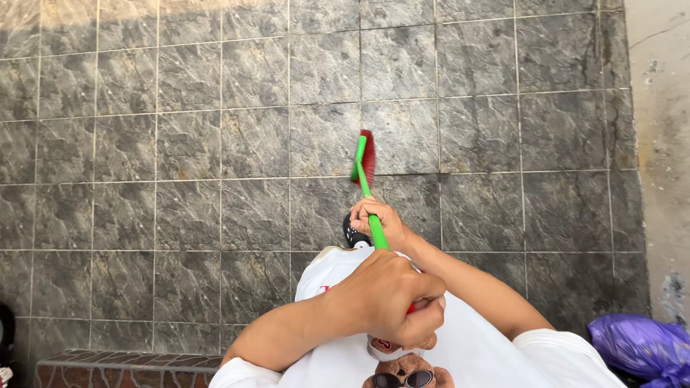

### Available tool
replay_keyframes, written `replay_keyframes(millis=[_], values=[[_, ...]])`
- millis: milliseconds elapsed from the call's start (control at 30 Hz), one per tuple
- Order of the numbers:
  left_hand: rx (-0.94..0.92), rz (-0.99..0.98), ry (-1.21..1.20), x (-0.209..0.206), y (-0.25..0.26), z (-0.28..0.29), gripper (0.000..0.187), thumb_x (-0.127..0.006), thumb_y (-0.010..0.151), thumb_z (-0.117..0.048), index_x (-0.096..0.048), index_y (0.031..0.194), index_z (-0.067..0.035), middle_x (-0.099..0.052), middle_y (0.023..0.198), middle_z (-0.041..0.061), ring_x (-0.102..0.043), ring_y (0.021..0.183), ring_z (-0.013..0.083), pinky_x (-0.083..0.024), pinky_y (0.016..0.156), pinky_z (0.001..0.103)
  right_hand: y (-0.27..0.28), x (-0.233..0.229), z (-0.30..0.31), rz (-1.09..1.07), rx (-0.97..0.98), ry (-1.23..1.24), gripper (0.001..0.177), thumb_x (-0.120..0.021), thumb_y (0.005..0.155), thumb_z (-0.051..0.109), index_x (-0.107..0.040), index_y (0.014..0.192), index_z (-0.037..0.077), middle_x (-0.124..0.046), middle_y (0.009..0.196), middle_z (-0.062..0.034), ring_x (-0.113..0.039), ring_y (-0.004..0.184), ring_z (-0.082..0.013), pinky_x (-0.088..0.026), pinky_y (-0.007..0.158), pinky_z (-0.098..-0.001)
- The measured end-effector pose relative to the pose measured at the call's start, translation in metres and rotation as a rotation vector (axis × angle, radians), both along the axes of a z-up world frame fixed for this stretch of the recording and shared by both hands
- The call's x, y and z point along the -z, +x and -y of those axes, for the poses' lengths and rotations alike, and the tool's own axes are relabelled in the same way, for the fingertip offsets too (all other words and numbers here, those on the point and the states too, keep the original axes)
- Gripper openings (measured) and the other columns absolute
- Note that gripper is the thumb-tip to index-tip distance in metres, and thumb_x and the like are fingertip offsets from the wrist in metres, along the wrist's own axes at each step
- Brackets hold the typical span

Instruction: The person sweeps a tiled floor using a green broom with red bristles. They move the broom back and forth across the surface, gathering debris into a red dustpan positioned nearby. The person navigates around a parked car and a covered scooter while cleaning.

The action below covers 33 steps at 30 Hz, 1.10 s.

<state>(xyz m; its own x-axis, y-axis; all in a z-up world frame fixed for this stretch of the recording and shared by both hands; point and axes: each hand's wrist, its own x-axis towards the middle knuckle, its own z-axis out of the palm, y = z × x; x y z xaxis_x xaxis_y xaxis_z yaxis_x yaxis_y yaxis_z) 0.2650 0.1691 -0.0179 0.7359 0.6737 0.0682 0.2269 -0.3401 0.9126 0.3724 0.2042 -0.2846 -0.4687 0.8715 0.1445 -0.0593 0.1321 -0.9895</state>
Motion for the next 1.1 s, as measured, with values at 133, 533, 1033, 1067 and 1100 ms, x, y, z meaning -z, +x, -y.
replay_keyframes(millis=[133,533,1033,1067,1100], values=[[-0.095,-0.082,0.129,0.051,-0.026,-0.022,0.019,-0.065,0.081,-0.016,-0.063,0.064,-0.009,-0.058,0.052,0.006,-0.058,0.046,0.0294,-0.045,0.051,0.041,-0.062,0.050,-0.060,0.001,-0.093,0.111,0.032,-0.074,0.097,0.015,-0.050,0.078,0.005,-0.068,0.100,-0.0108,-0.061,0.111,-0.0270,-0.044,0.104,-0.0408],[-0.069,0.279,0.460,0.012,-0.080,-0.035,0.027,-0.072,0.081,-0.013,-0.050,0.065,-0.010,-0.045,0.054,0.002,-0.049,0.047,0.0231,-0.037,0.050,0.039,-0.094,-0.045,-0.078,0.102,-0.155,0.277,0.030,-0.080,0.091,0.021,-0.056,0.084,0.004,-0.060,0.084,-0.0097,-0.062,0.094,-0.0300,-0.043,0.112,-0.0492],[0.139,0.539,-0.294,0.057,0.126,-0.069,0.034,-0.066,0.093,-0.014,-0.043,0.070,-0.005,-0.042,0.064,0.004,-0.044,0.059,0.0205,-0.036,0.061,0.036,0.271,-0.078,-0.003,0.849,0.065,-0.231,0.040,-0.075,0.087,0.023,-0.050,0.067,-0.001,-0.051,0.061,-0.0184,-0.048,0.059,-0.0364,-0.041,0.058,-0.0455],[0.156,0.519,-0.287,0.069,0.154,-0.071,0.036,-0.067,0.093,-0.015,-0.041,0.071,-0.005,-0.041,0.063,0.004,-0.043,0.058,0.0193,-0.036,0.061,0.035,0.303,-0.072,-0.003,0.884,0.089,-0.235,0.038,-0.076,0.086,0.023,-0.051,0.069,-0.001,-0.053,0.062,-0.0185,-0.048,0.060,-0.0375,-0.042,0.058,-0.0454],[0.172,0.495,-0.295,0.080,0.177,-0.066,0.038,-0.068,0.094,-0.017,-0.040,0.071,-0.005,-0.040,0.063,0.003,-0.041,0.058,0.0182,-0.036,0.060,0.034,0.332,-0.065,0.005,0.915,0.107,-0.255,0.036,-0.076,0.085,0.023,-0.053,0.071,-0.001,-0.054,0.063,-0.0185,-0.047,0.061,-0.0387,-0.043,0.059,-0.0454]])
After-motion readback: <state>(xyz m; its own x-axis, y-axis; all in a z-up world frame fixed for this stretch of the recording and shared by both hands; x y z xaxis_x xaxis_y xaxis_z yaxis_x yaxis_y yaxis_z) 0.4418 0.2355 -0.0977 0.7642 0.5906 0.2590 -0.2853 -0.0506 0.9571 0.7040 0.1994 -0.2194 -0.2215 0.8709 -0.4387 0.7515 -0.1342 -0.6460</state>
